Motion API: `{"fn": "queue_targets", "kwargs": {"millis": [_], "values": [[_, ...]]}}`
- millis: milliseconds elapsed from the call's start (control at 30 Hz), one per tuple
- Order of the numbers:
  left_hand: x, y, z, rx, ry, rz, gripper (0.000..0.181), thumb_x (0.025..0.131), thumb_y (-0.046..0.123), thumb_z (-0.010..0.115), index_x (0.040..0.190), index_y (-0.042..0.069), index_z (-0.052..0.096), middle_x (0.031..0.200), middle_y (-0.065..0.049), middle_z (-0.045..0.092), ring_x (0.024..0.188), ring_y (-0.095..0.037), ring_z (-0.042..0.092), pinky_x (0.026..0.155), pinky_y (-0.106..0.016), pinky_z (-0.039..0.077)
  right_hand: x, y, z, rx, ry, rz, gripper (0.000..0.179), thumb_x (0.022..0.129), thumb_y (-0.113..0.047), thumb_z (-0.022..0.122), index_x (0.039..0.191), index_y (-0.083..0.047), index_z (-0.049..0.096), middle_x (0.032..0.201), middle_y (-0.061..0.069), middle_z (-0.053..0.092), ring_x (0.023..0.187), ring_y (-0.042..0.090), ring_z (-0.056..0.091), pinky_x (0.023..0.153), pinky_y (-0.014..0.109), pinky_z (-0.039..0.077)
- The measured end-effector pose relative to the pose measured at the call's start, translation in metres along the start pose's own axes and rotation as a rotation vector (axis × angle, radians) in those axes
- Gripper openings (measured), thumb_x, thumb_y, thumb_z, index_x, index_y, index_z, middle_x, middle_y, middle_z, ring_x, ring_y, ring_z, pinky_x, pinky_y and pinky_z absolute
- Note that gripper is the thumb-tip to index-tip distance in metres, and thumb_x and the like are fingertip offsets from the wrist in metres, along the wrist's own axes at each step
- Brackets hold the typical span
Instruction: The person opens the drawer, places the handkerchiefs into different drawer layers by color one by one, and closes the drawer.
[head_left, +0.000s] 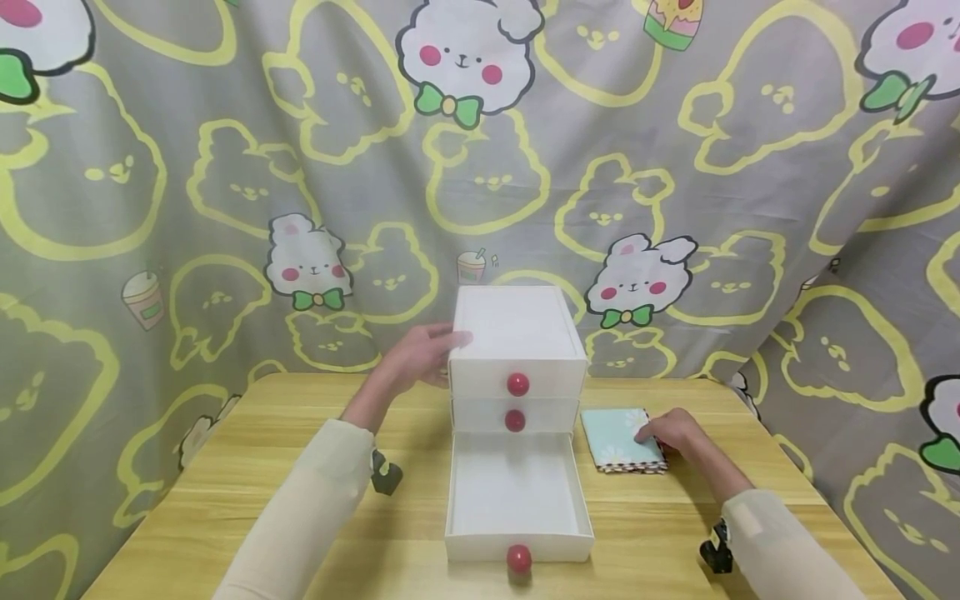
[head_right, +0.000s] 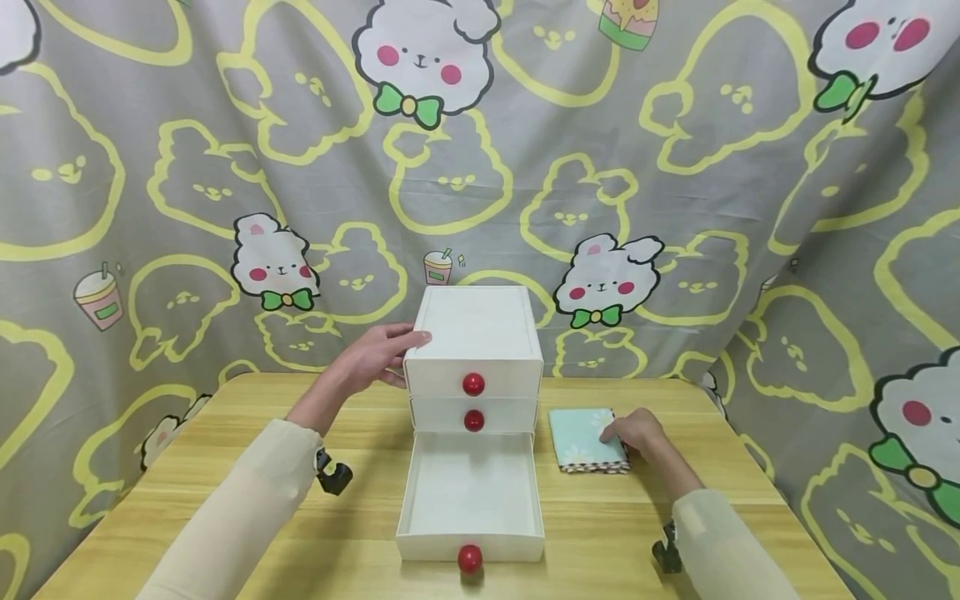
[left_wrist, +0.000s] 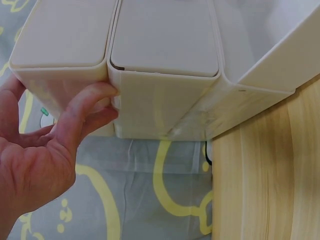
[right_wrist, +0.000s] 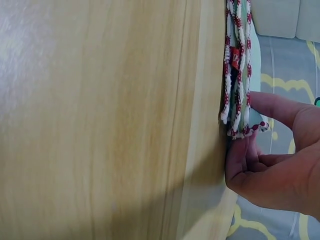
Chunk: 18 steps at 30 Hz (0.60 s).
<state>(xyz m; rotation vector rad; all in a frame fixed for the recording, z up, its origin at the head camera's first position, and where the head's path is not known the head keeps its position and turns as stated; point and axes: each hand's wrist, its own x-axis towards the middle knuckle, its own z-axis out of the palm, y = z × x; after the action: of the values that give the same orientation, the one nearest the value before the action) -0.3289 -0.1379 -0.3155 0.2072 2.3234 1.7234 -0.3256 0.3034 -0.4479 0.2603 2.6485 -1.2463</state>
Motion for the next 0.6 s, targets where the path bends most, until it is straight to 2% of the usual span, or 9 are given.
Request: {"fn": "queue_targets", "kwargs": {"millis": [233, 400, 600], "values": [[-0.0011, 0.0006, 0.0006, -0.002, -0.005, 0.005, 0.079, 0.095, 0.048, 0.068, 0.158, 0.012, 0.036, 0.140, -0.023, 0.060, 0.128, -0.041, 0.060, 0.083, -0.047, 0.064, -0.0009, 0.0009, -0.0013, 0.027, -0.029, 0.002, 0.036, 0.080, -0.015, 0.078, 0.063, -0.017, 0.046, 0.059, -0.003, 0.039, 0.058, 0.014, 0.039, 0.057, 0.028, 0.039], [-0.0010, 0.0002, 0.0008, 0.003, -0.005, 0.004, 0.081, 0.094, 0.048, 0.069, 0.158, 0.012, 0.036, 0.142, -0.024, 0.059, 0.130, -0.041, 0.058, 0.084, -0.047, 0.064, -0.0035, -0.0013, -0.0017, 0.049, -0.026, -0.017, 0.030, 0.081, -0.012, 0.076, 0.069, -0.015, 0.049, 0.063, -0.003, 0.039, 0.061, 0.015, 0.040, 0.057, 0.028, 0.040], [0.0003, -0.0008, 0.0005, -0.006, 0.003, -0.005, 0.080, 0.094, 0.048, 0.069, 0.158, 0.012, 0.036, 0.142, -0.023, 0.059, 0.130, -0.041, 0.058, 0.083, -0.047, 0.065, -0.0063, -0.0055, -0.0034, 0.058, -0.021, -0.029, 0.030, 0.079, -0.009, 0.076, 0.069, -0.015, 0.049, 0.063, -0.003, 0.042, 0.062, 0.015, 0.044, 0.058, 0.028, 0.043]]}}
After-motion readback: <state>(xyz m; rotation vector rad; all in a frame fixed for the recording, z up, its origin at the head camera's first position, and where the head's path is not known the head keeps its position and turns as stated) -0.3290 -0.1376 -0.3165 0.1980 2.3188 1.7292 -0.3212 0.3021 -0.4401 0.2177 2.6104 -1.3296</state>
